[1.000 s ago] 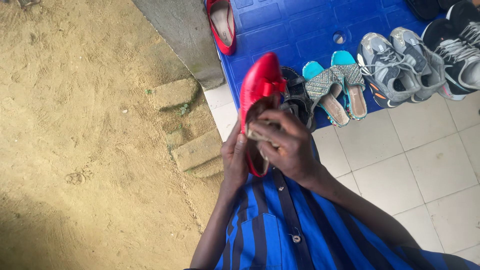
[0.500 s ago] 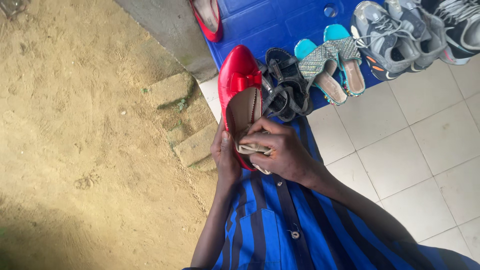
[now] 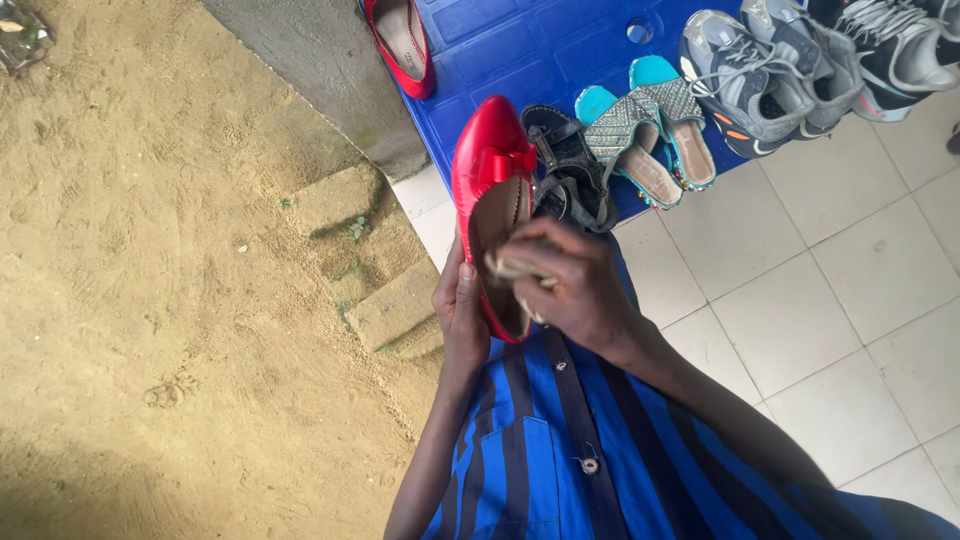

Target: The person cleans a red shoe by hand using a cloth, wiping the exterior surfaces and the sole.

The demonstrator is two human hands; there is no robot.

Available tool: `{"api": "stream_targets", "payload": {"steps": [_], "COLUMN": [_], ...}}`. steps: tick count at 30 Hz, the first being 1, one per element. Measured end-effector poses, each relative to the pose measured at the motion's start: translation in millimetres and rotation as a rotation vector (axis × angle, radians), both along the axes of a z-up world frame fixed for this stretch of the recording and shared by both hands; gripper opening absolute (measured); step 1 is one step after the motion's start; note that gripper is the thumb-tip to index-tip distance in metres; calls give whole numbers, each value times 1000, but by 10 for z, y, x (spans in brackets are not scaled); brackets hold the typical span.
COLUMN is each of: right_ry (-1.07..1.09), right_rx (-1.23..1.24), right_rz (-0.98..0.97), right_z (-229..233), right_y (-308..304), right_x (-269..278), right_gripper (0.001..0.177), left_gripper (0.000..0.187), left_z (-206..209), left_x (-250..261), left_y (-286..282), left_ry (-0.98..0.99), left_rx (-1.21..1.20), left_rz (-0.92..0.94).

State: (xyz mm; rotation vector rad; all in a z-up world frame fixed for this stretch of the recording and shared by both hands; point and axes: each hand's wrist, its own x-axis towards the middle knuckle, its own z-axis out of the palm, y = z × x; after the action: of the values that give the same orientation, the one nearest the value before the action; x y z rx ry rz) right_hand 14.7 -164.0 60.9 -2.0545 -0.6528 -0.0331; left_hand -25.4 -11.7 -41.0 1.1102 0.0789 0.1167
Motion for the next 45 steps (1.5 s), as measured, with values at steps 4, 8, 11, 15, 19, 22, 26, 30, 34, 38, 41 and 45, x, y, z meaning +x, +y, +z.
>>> {"api": "stream_targets", "payload": {"steps": [4, 8, 11, 15, 19, 22, 26, 30, 34, 38, 41, 45], "right_ry": [-146, -83, 53, 177, 7, -86, -140, -96, -158, -88, -112, -153], "right_rx": [10, -71, -33, 76, 91, 13, -74, -33, -63, -69, -10, 5], "right_rz": [-208, 10, 131, 146, -44, -11, 192, 62, -86, 155, 30, -134], "right_z": [42, 71, 16, 14, 47, 82, 124, 108, 79, 90, 96, 142], "right_y": [-18, 9, 14, -91, -50, 69, 132, 119, 111, 175, 167, 191], "right_x": [102, 20, 50, 203, 219, 107, 90, 203, 210, 174, 259, 287], "right_gripper": [26, 28, 29, 29, 30, 31, 35, 33, 33, 33, 36, 30], "left_gripper": [60, 63, 67, 70, 66, 68, 72, 76, 78, 79, 81, 83], "left_z": [1, 41, 78, 6, -8, 81, 100, 75, 79, 52, 18, 12], "left_x": [-13, 83, 84, 14, -48, -2, 68, 94, 37, 72, 27, -42], "left_y": [24, 45, 71, 64, 113, 128, 143, 141, 116, 141, 129, 147], "left_ry": [-30, -14, -15, -79, 143, 9, -2, 26, -31, 15, 7, -26], "left_rx": [103, 14, -25, 42, 42, 103, 87, 143, 106, 86, 149, 231], "left_rz": [-30, 2, 34, 89, -37, -72, -42, -43, -126, -61, -31, -110]}}
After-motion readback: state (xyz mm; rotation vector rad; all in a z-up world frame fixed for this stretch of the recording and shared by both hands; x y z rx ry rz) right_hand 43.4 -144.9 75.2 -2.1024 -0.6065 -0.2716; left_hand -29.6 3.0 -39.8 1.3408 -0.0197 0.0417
